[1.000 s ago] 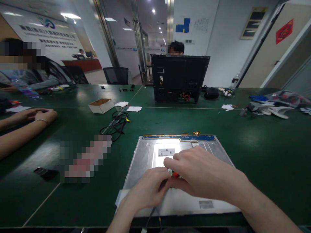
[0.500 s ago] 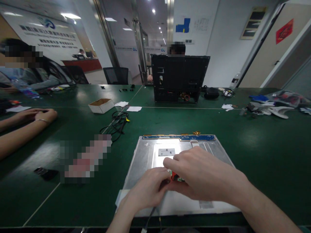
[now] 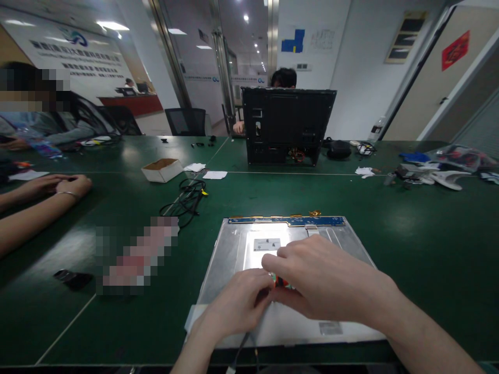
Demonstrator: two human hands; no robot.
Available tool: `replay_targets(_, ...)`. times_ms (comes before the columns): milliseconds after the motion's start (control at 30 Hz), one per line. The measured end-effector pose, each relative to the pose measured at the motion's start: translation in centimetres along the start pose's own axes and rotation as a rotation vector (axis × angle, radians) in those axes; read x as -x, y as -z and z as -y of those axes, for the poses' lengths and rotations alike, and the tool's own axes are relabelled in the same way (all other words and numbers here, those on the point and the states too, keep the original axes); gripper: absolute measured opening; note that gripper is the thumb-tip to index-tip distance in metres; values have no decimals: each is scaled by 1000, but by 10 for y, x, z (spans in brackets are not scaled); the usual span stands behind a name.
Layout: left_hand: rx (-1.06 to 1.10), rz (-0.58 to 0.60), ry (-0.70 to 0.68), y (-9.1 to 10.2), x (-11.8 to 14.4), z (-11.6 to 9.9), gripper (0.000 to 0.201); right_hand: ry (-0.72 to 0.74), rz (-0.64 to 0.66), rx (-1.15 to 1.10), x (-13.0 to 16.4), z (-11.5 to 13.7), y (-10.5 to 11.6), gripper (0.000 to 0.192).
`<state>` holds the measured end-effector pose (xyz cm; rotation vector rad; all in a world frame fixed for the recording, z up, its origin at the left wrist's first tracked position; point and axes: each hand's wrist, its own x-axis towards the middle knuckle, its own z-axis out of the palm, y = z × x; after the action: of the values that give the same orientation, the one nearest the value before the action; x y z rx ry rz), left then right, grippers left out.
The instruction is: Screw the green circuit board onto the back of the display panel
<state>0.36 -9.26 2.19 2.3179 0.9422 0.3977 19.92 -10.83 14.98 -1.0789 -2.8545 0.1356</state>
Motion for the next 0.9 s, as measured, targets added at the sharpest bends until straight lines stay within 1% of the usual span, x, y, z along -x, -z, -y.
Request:
replay_targets(233, 24, 35, 10, 0, 0, 2, 13, 22, 9, 17, -2, 0, 0, 4)
replay_targets(400, 32, 17, 8, 0, -1, 3, 16, 67, 30, -19, -1, 0, 1, 12)
replay_targets(633, 25, 24, -13, 0, -1, 0, 14, -10, 8, 20, -1, -1, -2, 9)
replay_targets(733, 15, 20, -7, 0, -1, 0, 12, -1, -4, 35, -1, -1, -2, 8)
replay_targets(833, 9, 31, 5, 1, 0, 1, 13, 32, -4, 17, -1, 0, -1, 2)
replay_targets(900, 11, 36, 10, 1, -1, 2, 14, 46, 12, 3, 0, 0, 1, 6)
